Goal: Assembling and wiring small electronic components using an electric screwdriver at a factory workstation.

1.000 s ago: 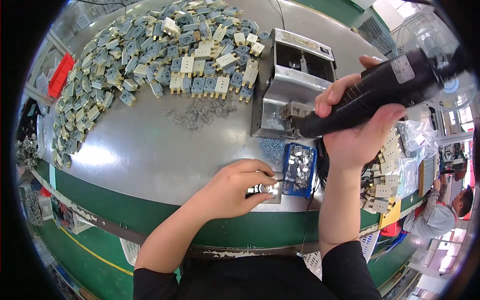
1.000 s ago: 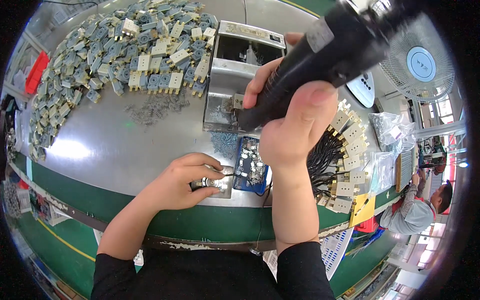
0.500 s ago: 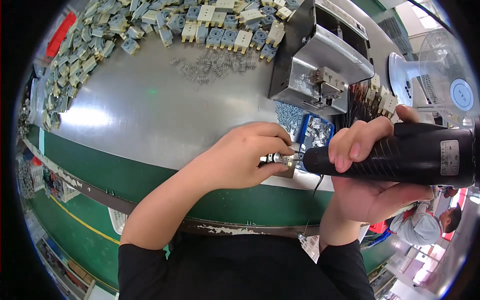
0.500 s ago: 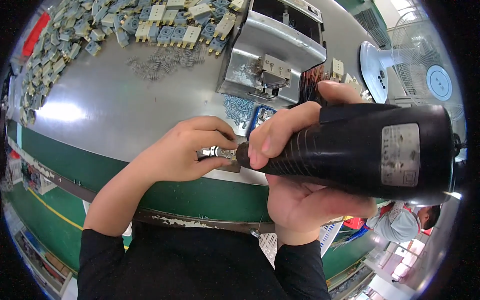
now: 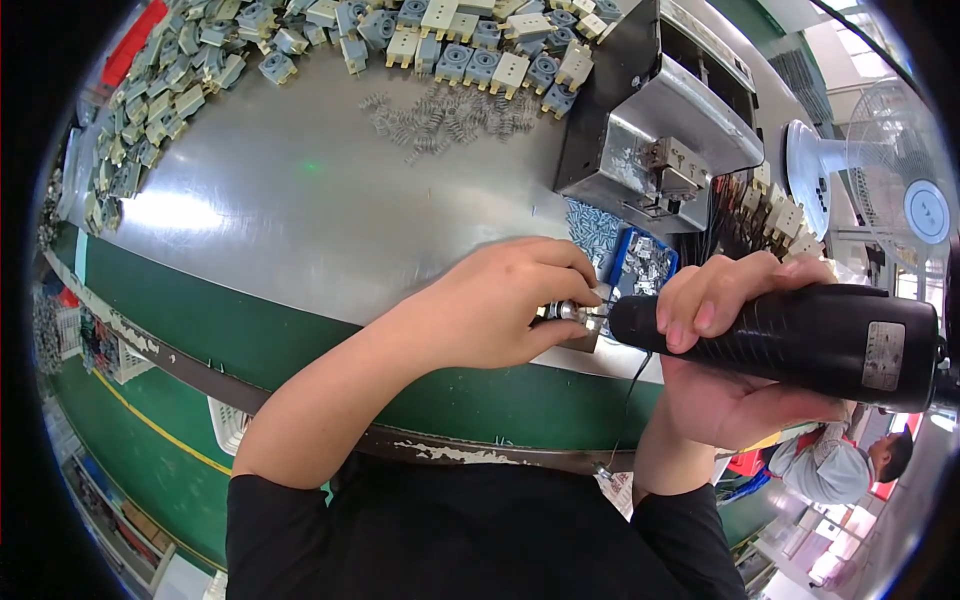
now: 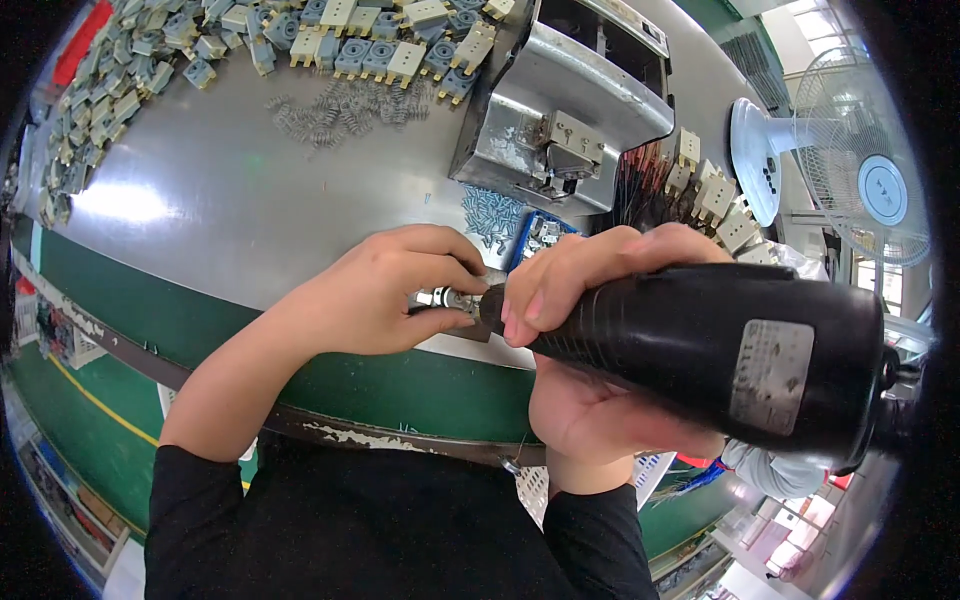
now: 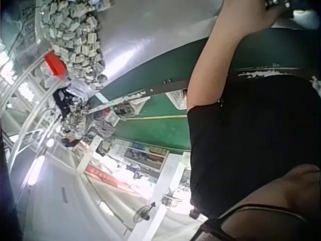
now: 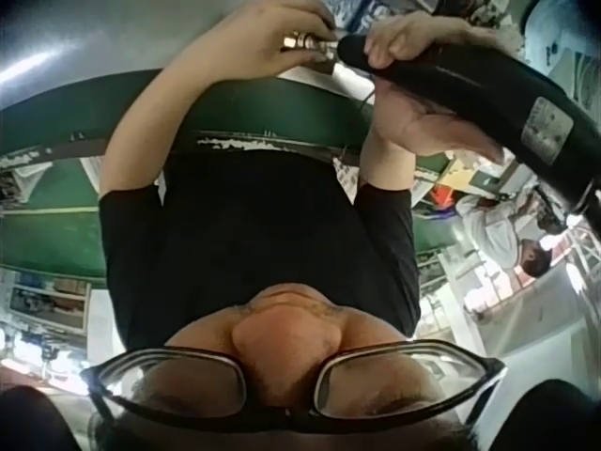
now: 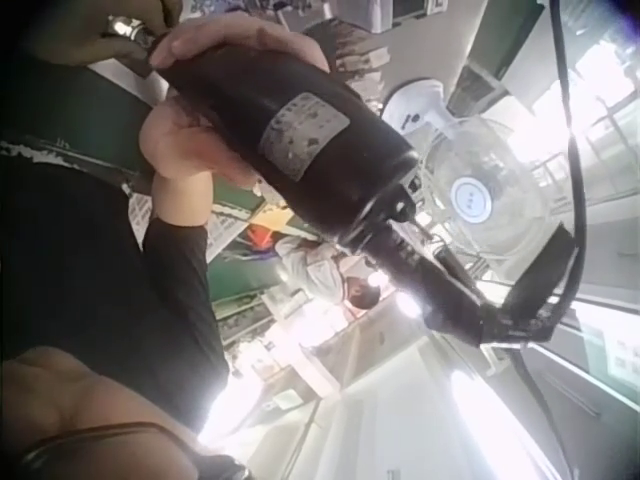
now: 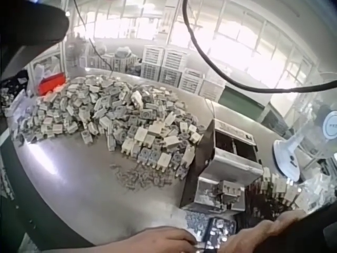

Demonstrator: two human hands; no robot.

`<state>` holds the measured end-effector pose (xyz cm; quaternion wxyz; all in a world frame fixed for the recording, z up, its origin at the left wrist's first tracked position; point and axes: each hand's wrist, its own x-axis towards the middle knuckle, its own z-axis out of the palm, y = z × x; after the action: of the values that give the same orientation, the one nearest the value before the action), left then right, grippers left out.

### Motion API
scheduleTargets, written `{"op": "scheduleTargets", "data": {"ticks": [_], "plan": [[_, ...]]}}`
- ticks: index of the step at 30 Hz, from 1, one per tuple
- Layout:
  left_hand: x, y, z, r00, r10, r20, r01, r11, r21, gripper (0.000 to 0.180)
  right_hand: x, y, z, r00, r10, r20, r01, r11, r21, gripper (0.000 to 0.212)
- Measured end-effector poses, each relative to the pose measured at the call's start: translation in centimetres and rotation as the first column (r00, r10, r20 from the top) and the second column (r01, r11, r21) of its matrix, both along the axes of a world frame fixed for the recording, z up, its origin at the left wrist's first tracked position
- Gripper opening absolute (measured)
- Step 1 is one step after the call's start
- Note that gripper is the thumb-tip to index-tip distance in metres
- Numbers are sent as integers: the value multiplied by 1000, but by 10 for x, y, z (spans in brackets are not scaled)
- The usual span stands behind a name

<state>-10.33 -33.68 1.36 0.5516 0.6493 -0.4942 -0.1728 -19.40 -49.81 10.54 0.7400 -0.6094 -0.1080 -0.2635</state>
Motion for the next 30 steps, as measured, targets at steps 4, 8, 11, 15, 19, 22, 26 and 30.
{"op": "scheduleTargets", "data": {"ticks": [4,8,11,15,19,22,26,30], "plan": [[-2,-1,-2,1000,10,5,-10,1000,0,28,4,4,-5,998,-20,60,16,998,61,106],[-2,0,-1,1000,19,21,-19,1000,-4,27,4,3,-9,997,3,74,-9,997,83,106],[-2,1,-1,1000,17,15,-17,1000,12,27,3,3,-11,995,31,90,-37,997,64,106],[-2,1,-1,999,21,43,-21,1000,-5,26,0,3,-14,997,22,75,-27,998,59,108],[1,1,-1,998,14,65,-13,1000,-11,27,8,-9,-1,982,150,112,-144,988,-61,100],[2,-2,1,999,-8,40,9,1000,-20,29,16,-34,25,974,130,187,-123,991,-44,108],[2,-4,4,1000,-1,31,2,1000,-28,31,44,-71,30,958,-75,278,86,996,-25,104],[-2,0,5,1000,15,9,-15,1000,-3,32,63,-64,30,917,-327,230,326,944,43,101]]}}
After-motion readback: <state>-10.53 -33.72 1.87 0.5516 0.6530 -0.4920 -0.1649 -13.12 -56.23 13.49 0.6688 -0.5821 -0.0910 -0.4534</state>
